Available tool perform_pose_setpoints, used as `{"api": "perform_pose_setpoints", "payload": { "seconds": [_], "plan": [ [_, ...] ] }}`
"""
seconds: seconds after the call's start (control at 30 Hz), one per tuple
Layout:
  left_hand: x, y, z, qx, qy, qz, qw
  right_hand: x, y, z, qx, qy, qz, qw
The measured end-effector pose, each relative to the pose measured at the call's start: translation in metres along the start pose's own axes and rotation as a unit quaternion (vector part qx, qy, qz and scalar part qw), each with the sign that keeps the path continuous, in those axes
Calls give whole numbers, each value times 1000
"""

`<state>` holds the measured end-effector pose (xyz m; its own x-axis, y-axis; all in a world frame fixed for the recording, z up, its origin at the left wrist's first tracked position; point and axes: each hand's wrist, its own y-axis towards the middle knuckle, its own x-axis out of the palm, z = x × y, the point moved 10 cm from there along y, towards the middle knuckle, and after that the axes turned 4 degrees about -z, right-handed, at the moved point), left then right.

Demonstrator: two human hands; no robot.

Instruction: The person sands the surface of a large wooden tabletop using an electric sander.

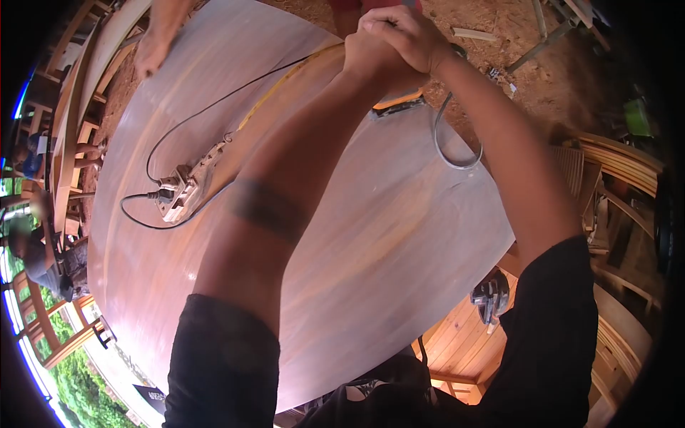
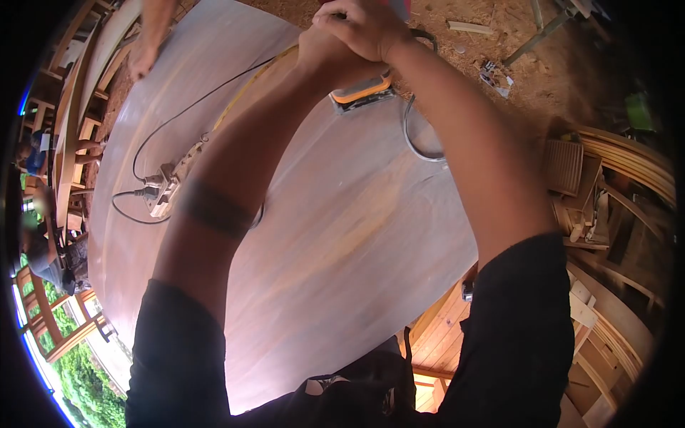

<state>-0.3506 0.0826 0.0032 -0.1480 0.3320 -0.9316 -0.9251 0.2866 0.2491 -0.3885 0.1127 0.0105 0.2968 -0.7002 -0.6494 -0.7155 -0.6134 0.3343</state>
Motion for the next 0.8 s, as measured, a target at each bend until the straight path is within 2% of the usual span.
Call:
{"api": "perform_pose_setpoints", "payload": {
  "seconds": [0.1, 0.2, 0.33, 0.43, 0.53, 0.63, 0.67, 0.77, 0.8],
  "plan": [
    [-5, -27, -16, -41, 3, -46, 998, 30, -3, -19, 14, -18, -15, 1000],
    [-17, -69, -33, -5, -75, 11, 997, 58, -9, -60, 4, -27, -20, 999],
    [-48, -89, -13, 50, -112, 115, 986, 66, -21, -74, 0, -27, -2, 1000],
    [-26, -66, -10, -20, -112, 5, 993, 49, -21, -50, 35, -6, -30, 999],
    [1, -31, 9, 25, -50, 5, 998, 19, -21, -22, 32, 32, -31, 999],
    [9, -4, 28, 66, -37, 42, 996, -11, -24, -4, 28, -13, -10, 999],
    [11, 3, 32, 55, -30, 39, 997, -17, -23, 1, 23, -7, -1, 1000],
    [19, 13, 33, 2, -9, -74, 997, -23, -22, 13, 39, 3, 2, 999],
    [17, 10, 33, 16, -11, -65, 998, -21, -23, 9, 45, -1, -3, 999]
  ]
}}
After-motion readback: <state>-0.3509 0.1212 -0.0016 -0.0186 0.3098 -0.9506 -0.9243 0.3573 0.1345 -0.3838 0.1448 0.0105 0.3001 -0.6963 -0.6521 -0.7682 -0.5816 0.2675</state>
